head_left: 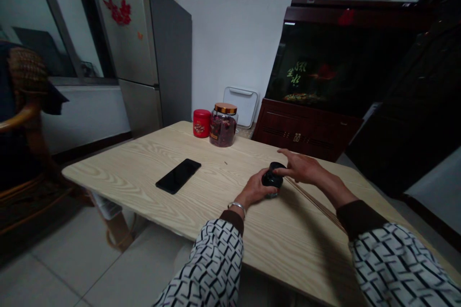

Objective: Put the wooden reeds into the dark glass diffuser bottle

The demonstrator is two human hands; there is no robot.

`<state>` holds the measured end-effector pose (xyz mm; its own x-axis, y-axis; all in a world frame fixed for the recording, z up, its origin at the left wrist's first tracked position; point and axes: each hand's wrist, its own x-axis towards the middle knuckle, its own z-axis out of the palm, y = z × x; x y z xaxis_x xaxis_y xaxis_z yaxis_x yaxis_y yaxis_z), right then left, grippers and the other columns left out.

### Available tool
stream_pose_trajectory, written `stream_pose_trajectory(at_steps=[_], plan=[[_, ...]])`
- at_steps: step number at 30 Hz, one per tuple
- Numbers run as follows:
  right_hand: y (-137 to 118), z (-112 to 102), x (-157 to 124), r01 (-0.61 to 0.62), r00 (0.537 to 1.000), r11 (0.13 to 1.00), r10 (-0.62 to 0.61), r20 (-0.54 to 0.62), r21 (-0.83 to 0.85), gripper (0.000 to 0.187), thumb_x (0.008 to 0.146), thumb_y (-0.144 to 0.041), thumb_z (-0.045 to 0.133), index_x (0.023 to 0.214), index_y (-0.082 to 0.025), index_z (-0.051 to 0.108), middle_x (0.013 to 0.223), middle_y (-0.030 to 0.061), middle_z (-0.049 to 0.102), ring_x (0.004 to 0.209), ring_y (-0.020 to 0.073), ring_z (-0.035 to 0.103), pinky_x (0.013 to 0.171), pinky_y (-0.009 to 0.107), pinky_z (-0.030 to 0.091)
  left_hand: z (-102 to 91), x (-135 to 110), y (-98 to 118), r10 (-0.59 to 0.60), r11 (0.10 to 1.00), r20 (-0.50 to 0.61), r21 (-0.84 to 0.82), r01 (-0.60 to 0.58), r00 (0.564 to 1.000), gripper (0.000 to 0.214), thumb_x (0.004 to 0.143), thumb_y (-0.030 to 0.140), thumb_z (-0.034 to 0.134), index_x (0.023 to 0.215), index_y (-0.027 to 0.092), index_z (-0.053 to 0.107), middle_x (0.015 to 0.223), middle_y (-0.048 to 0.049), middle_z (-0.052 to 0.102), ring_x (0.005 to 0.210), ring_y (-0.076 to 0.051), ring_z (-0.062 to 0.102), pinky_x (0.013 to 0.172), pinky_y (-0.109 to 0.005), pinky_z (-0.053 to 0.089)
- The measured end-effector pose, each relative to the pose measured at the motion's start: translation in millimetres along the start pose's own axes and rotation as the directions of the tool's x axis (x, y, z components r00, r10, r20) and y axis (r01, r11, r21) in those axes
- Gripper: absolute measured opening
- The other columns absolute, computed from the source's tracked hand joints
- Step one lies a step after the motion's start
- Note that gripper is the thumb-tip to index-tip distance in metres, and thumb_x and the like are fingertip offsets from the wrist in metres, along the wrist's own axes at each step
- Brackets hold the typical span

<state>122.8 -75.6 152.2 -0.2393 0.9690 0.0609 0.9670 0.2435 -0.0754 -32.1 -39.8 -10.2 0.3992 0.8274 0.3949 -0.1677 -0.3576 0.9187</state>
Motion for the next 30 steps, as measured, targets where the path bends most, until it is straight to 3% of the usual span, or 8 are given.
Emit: stream_pose_trajectory(at_steps=[3, 7, 9, 12, 14, 17, 21, 30], plan=[[-3.1, -2.4, -0.1, -0.148, 0.987, 0.986, 0.143, -0.073, -0.080, 0.081, 0.087, -0.071, 0.045, 0.146, -0.016, 0.043, 0.119, 0.0216, 0.069, 0.109, 0.0385, 0.065, 0.089, 0.049, 0.047, -0.2, -0.5, 1.2, 0.018, 1.000, 0.001, 0.016, -0.018, 1.000, 0.073, 0.064, 0.023, 0.083, 0.133, 0.018, 0.056, 0.118, -0.0101, 0.066, 0.106, -0.024, 0.061, 0.097, -0.037, 0.047], [2.3, 2.8, 0.7, 0.120, 0.992, 0.989, -0.123, 0.037, 0.092, 0.083, 0.082, -0.053, 0.062, 0.151, -0.016, 0.034, 0.148, 0.0188, 0.049, 0.126, 0.0301, 0.056, 0.100, 0.040, 0.045, -0.2, -0.8, 1.5, 0.029, 0.999, 0.007, 0.014, -0.029, 1.000, 0.072, 0.065, 0.022, 0.082, 0.131, 0.017, 0.057, 0.116, -0.0097, 0.066, 0.106, -0.024, 0.061, 0.095, -0.035, 0.047], [3.7, 5.1, 1.8, 0.216, 0.972, 0.970, -0.225, 0.073, 0.116, 0.075, 0.080, -0.042, 0.066, 0.146, -0.015, 0.042, 0.147, 0.0168, 0.050, 0.128, 0.0276, 0.054, 0.103, 0.036, 0.043, -0.1, -0.7, 1.0, 0.030, 1.000, 0.009, 0.008, -0.030, 1.000, 0.071, 0.065, 0.022, 0.082, 0.131, 0.017, 0.057, 0.117, -0.0099, 0.066, 0.106, -0.024, 0.061, 0.094, -0.035, 0.047], [3.0, 6.6, 3.3, 0.088, 0.995, 0.996, -0.088, 0.051, -0.003, 0.061, 0.084, -0.050, 0.061, 0.134, -0.015, 0.055, 0.124, 0.0172, 0.066, 0.115, 0.0324, 0.062, 0.095, 0.042, 0.047, -0.2, -0.4, 0.9, 0.020, 0.999, -0.008, 0.033, -0.020, 1.000, 0.071, 0.063, 0.021, 0.082, 0.130, 0.017, 0.057, 0.116, -0.0095, 0.066, 0.106, -0.025, 0.060, 0.094, -0.036, 0.047], [3.6, 8.5, 3.2, -0.020, 1.000, 0.999, 0.020, 0.013, -0.045, 0.069, 0.085, -0.061, 0.056, 0.138, -0.017, 0.053, 0.120, 0.0177, 0.068, 0.109, 0.0350, 0.065, 0.090, 0.046, 0.048, -0.2, -0.2, 1.4, 0.010, 0.999, -0.018, 0.050, -0.010, 1.000, 0.071, 0.062, 0.021, 0.082, 0.128, 0.018, 0.058, 0.116, -0.0086, 0.066, 0.106, -0.024, 0.060, 0.095, -0.037, 0.047], [8.0, 14.7, 1.9, 0.068, 0.998, 0.995, -0.068, 0.002, 0.069, 0.075, 0.084, -0.061, 0.058, 0.144, -0.018, 0.045, 0.137, 0.0172, 0.058, 0.117, 0.0315, 0.060, 0.095, 0.041, 0.047, -0.1, 0.1, 2.0, 0.005, 0.999, -0.009, 0.045, -0.005, 1.000, 0.071, 0.062, 0.019, 0.082, 0.129, 0.018, 0.058, 0.116, -0.0083, 0.066, 0.106, -0.024, 0.060, 0.096, -0.036, 0.047], [12.5, 25.0, 1.9, 0.219, 0.976, 0.961, -0.215, -0.045, 0.169, 0.052, 0.088, -0.047, 0.057, 0.129, -0.015, 0.058, 0.127, 0.0161, 0.062, 0.115, 0.0265, 0.059, 0.098, 0.036, 0.045, 0.0, 0.6, 1.0, 0.017, 1.000, -0.012, 0.018, -0.017, 1.000, 0.073, 0.062, 0.020, 0.082, 0.130, 0.018, 0.058, 0.121, -0.0101, 0.065, 0.110, -0.025, 0.059, 0.098, -0.037, 0.047], [11.6, 46.3, 2.8, 0.100, 0.983, 0.977, -0.069, -0.168, 0.188, 0.043, 0.086, -0.046, 0.063, 0.119, -0.019, 0.063, 0.115, 0.0132, 0.063, 0.105, 0.0263, 0.061, 0.093, 0.037, 0.045, 2.4, 2.2, -4.9, -0.011, 1.000, -0.007, 0.013, 0.011, 1.000, 0.074, 0.064, 0.019, 0.080, 0.133, 0.019, 0.054, 0.119, -0.0094, 0.064, 0.109, -0.026, 0.059, 0.099, -0.040, 0.046]])
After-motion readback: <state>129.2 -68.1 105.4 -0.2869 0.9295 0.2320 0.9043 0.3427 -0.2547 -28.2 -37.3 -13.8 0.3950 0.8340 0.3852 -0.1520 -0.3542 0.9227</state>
